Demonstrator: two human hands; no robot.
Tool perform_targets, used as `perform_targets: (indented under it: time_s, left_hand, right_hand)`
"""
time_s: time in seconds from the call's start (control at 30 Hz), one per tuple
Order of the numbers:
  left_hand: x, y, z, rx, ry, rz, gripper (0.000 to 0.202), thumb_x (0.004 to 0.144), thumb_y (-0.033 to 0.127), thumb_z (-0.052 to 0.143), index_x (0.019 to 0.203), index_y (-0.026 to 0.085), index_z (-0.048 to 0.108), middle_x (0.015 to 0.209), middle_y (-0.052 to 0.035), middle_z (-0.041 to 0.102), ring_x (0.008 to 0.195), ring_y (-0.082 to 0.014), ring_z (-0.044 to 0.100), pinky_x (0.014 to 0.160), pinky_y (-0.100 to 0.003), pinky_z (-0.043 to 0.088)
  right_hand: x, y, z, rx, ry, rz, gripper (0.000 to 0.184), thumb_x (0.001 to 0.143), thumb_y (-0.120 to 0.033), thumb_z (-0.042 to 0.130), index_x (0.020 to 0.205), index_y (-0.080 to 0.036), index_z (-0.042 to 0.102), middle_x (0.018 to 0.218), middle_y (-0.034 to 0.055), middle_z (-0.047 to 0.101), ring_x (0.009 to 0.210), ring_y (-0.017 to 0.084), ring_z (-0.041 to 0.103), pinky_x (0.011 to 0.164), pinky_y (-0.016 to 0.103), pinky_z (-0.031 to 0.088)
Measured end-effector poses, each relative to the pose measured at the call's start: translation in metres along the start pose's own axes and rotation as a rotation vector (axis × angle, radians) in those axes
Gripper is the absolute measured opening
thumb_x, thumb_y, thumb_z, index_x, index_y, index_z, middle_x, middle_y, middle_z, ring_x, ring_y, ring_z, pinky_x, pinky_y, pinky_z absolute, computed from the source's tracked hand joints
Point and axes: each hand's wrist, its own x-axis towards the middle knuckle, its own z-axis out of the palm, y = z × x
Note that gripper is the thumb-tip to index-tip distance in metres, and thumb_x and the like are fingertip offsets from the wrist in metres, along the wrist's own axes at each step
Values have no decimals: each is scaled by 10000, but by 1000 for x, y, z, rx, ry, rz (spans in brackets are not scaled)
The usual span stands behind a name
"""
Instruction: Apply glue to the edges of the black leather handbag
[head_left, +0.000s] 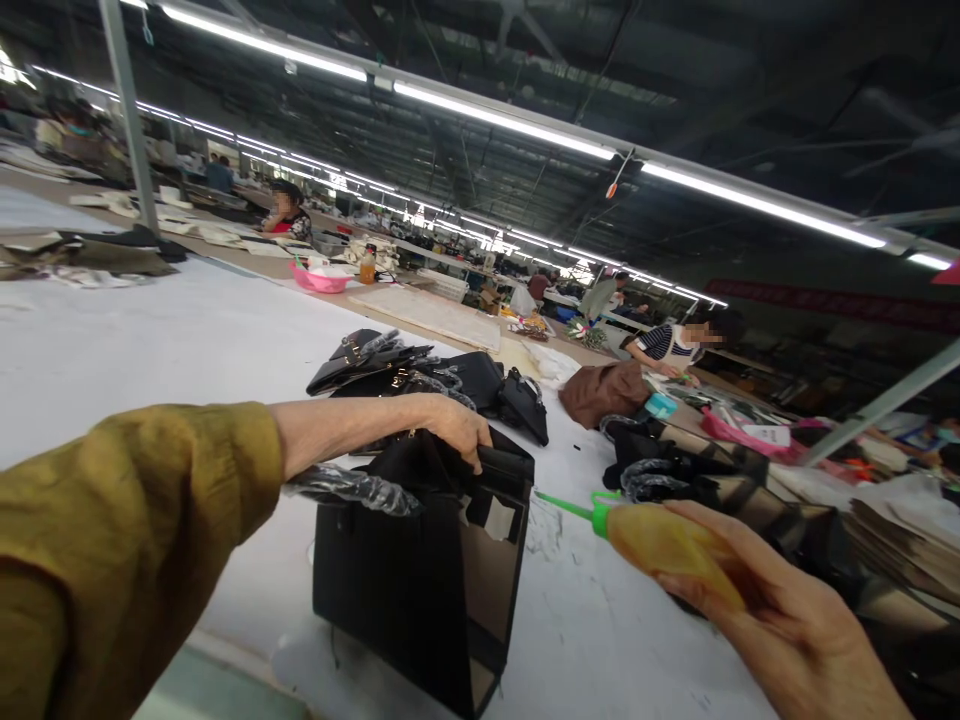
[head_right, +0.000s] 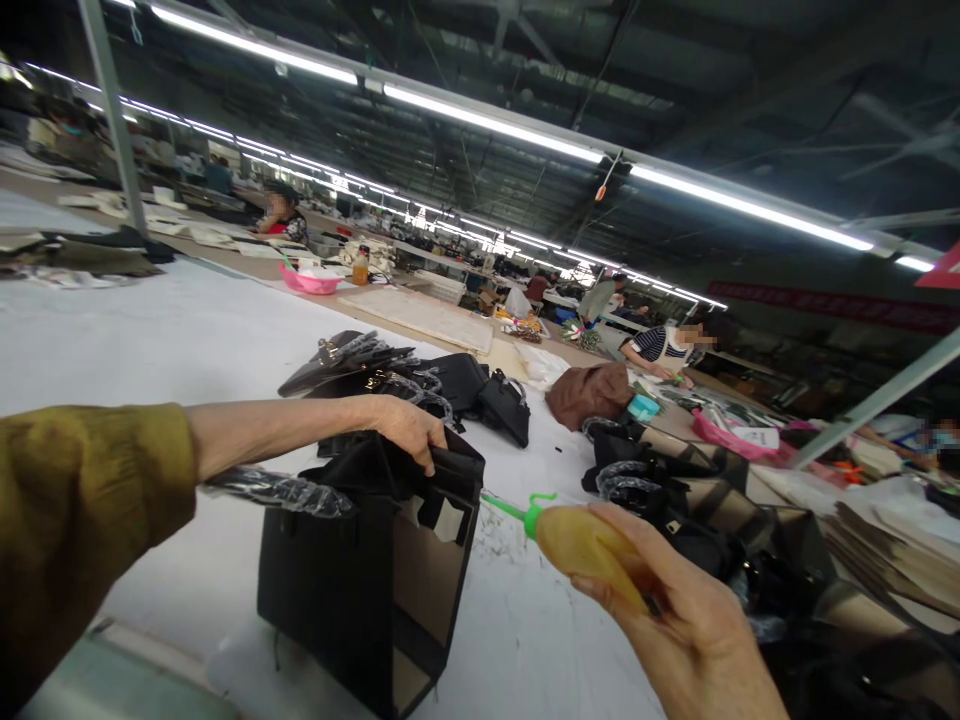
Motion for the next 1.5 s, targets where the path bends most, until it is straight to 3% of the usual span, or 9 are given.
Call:
perform_targets:
  time_s: [0.3,0.57,0.73,0.97,1.2,1.33,1.5]
  left_hand:
    - [1,1,-2,-3,-30,13,268,683,245,630,911,139,721,711,9,682,674,-145,587,586,-196,453]
    - [2,0,-1,-2,-27,11,248,677,247,636,890,154,723,723,12,690,684,-149,597,592,-197,458]
    - [0,2,-1,14,-18,-3,259,680,258,632,897,142,715,718,2,681,665,-152,588,567,-205,451]
    - [-3,9,-2,39,-22,-19,222,686,245,625,857,135,715,708,3,671,657,-143,578,546,-199,434]
    - [-6,16,-3,60,-44,-13,260,707,225,598,921,132,713,721,4,674,662,-135,567,567,-193,433]
    - [-7,18,0,73,-41,-9,249,707,229,601,911,144,714,721,9,673,672,-136,577,572,-192,435]
    - [-6,18,1,99,-40,33,266,710,261,601,927,151,709,778,1,688,714,-147,592,599,-195,448]
  right_hand:
    - [7,1,2,-174,-63,-256,366,816,-408,590,1172,-321,572,1115,-5,664,941,216,648,772,218,524]
    - [2,15,2,-328,-120,-437,372,873,-286,507,1243,-310,523,1293,36,545,1108,242,562,915,300,461]
    - [-4,19,4,-352,-189,-522,409,886,-220,482,1279,-330,479,1291,37,542,1091,214,576,880,258,485]
    - [-6,19,1,-240,-114,-358,387,855,-273,528,1239,-317,519,1293,31,544,1095,256,570,879,303,497]
    - [-5,27,16,-173,-114,-296,360,873,-277,530,1226,-341,501,1225,12,587,1044,202,594,888,289,473]
    - [-6,23,16,-96,-128,-194,329,846,-348,569,1173,-317,544,1155,15,635,970,209,631,830,276,502]
    - [-2,7,7,-30,-36,-68,325,749,-457,636,1026,-287,647,1022,6,698,871,222,662,714,230,532]
